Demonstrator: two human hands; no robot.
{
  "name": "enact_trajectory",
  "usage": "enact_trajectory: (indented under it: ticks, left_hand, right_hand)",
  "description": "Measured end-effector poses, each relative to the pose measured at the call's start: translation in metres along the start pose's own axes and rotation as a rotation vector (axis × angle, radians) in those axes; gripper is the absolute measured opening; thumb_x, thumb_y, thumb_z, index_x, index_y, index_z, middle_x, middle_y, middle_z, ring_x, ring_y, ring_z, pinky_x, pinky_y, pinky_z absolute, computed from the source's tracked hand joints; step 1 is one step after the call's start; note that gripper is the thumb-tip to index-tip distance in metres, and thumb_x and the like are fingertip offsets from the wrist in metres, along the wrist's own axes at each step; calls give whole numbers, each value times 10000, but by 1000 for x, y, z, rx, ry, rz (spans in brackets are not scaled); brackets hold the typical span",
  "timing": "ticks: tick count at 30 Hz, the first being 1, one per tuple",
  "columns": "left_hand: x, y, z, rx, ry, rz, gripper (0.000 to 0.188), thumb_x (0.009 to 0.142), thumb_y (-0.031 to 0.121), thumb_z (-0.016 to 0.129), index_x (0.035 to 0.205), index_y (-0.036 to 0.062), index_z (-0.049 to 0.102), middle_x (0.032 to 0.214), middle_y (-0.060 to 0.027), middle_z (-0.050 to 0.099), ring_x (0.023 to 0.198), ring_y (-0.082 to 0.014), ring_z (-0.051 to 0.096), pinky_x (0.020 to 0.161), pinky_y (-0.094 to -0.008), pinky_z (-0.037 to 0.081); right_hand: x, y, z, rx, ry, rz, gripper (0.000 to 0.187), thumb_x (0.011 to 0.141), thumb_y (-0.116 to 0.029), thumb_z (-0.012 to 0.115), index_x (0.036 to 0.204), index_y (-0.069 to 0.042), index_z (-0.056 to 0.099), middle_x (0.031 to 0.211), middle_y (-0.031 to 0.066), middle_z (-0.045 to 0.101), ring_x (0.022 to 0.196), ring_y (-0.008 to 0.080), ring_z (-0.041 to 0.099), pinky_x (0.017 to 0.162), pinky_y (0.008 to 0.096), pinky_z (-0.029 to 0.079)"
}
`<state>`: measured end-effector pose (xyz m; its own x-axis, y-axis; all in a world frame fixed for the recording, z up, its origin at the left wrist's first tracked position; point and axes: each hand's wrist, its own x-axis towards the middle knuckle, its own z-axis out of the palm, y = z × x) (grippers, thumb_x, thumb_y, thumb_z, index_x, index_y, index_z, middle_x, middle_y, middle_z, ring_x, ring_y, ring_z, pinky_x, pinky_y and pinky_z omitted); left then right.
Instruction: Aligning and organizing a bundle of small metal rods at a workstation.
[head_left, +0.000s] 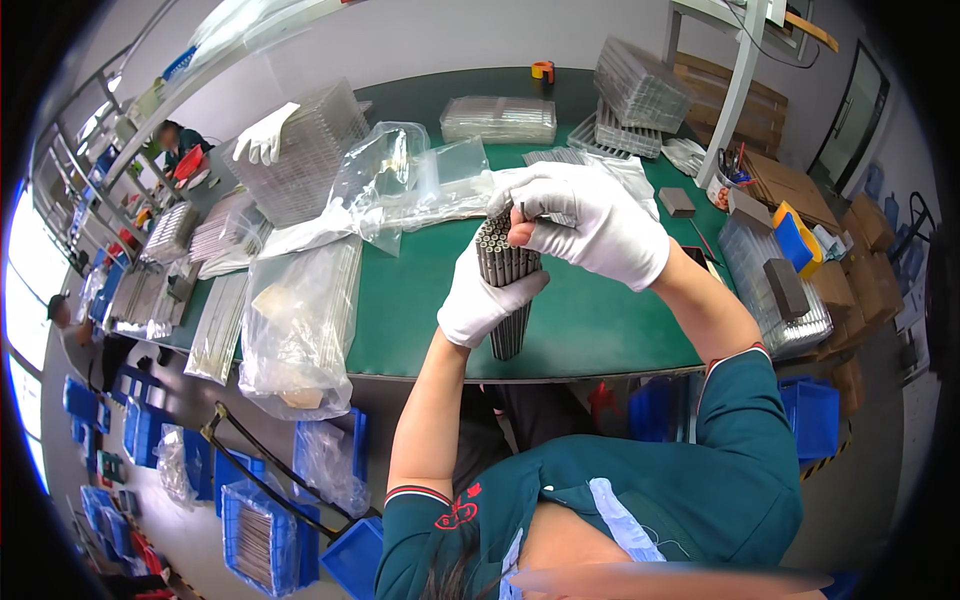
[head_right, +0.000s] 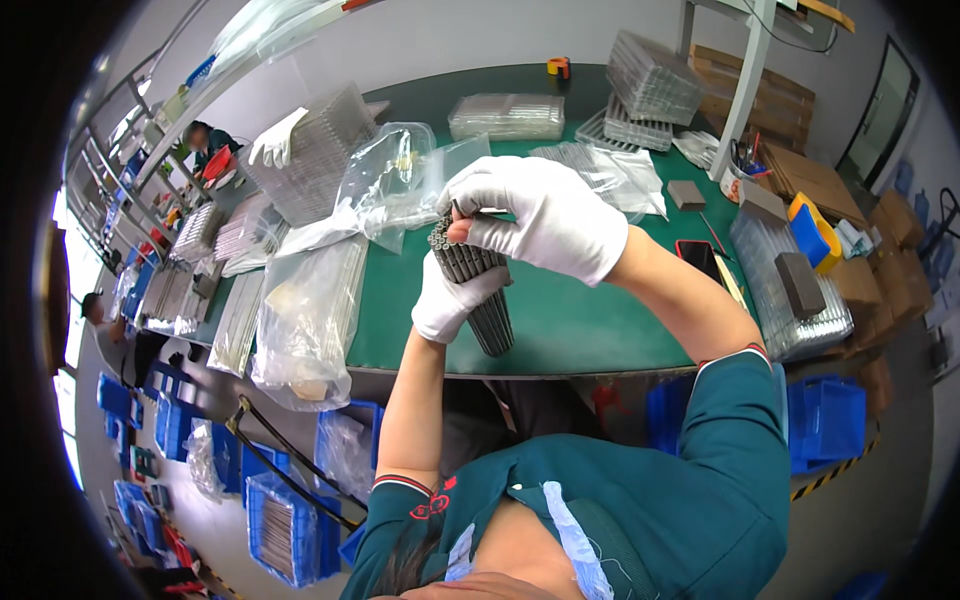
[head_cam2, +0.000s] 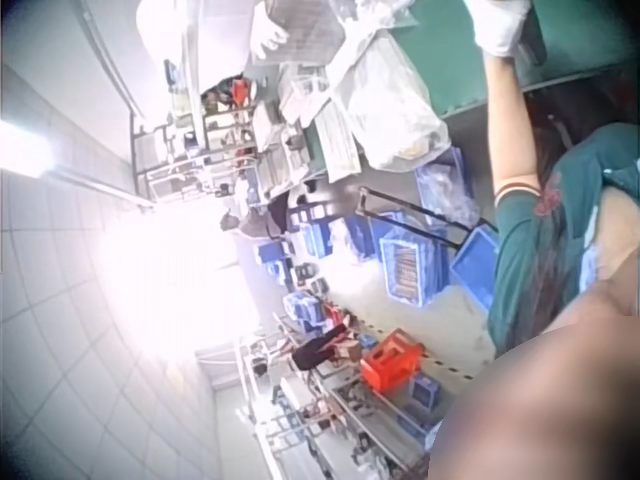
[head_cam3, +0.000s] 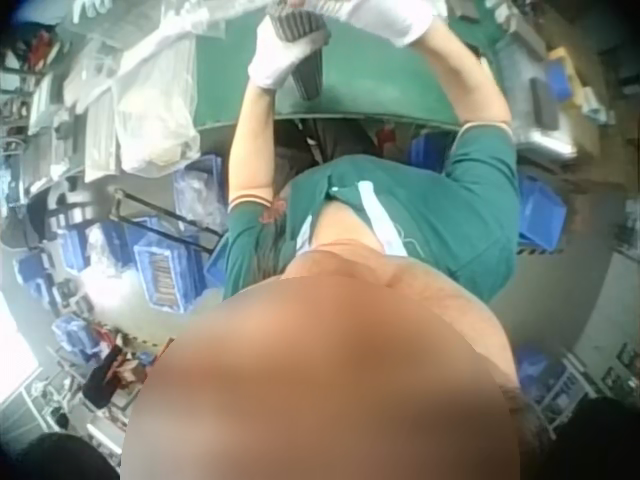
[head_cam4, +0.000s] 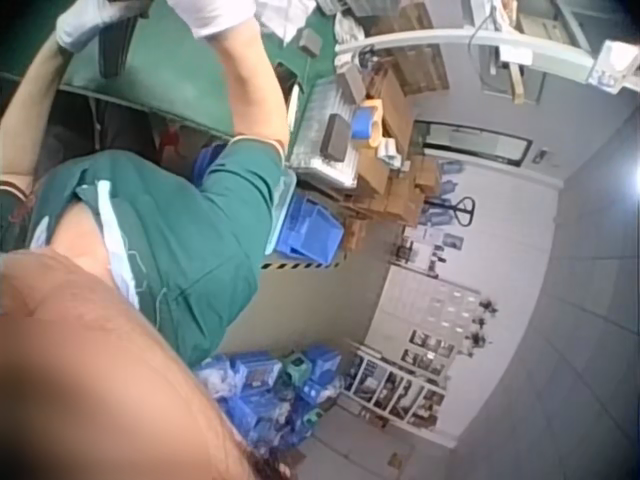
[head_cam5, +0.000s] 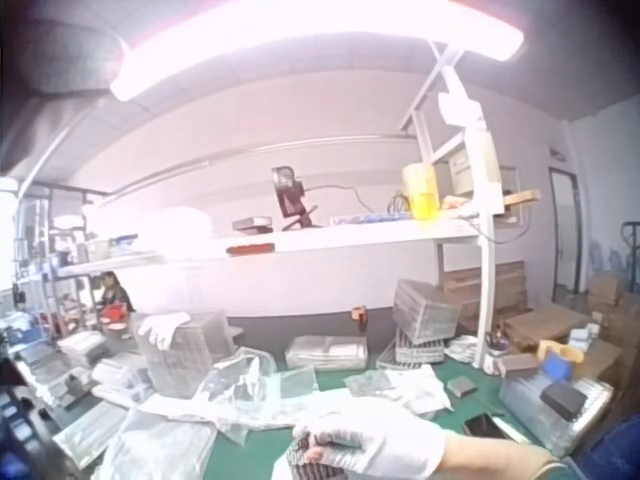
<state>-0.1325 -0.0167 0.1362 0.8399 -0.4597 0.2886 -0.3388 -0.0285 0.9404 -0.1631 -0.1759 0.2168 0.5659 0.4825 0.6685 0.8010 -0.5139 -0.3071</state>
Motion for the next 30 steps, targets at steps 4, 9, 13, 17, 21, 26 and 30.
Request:
enact_trajectory:
  ticks: [4,9,13,17,21,26,30]
  left_hand:
    - [0,-1,1,-15,-12,-59,573,634,132,746,1138,9,504,966,-56,592,865,-129,555,803,-276,462]
    - [2,-10,1,-72,-13,30,613,636,140,754,1177,13,496,1017,-64,591,906,-144,564,830,-286,461]
    - [1,-8,1,-44,-2,-13,621,639,142,751,1187,17,487,1001,-57,591,887,-138,566,815,-283,465]
    - [3,-16,0,-78,-15,-17,557,643,148,750,1127,20,505,950,-50,597,850,-133,566,794,-280,469]
    - [2,-14,1,-92,-6,8,498,647,150,749,1072,23,524,919,-44,598,831,-129,566,781,-283,471]
    - [1,-16,1,-123,-23,-11,442,654,141,747,1030,31,542,906,-40,599,814,-124,564,774,-278,470]
    - [1,-16,1,-80,2,31,453,654,137,747,1043,31,541,909,-40,600,815,-120,563,775,-276,470]
  right_hand:
    - [1,7,-3,-54,-38,-62,170,772,-156,669,906,-59,629,933,70,621,846,269,607,724,341,488]
    - [0,3,-4,9,-61,-3,144,763,-142,700,843,-46,629,947,89,641,831,261,607,732,333,482]
    - [5,-2,-11,-161,-15,-53,167,748,-184,714,819,-62,624,994,92,648,868,265,617,751,338,489]
    - [13,-11,-16,-183,98,-121,159,762,-146,699,748,-50,573,986,95,647,848,263,617,730,337,485]
    - [14,-12,-18,-83,171,-101,133,778,-116,675,739,-35,578,1002,112,641,850,244,610,741,322,477]
    - [4,-3,-12,-23,96,23,128,793,-131,665,744,-32,601,1016,111,635,854,211,599,769,304,467]
    - [6,-4,-15,60,112,106,140,810,-148,651,749,-31,603,1019,108,631,859,199,595,775,300,464]
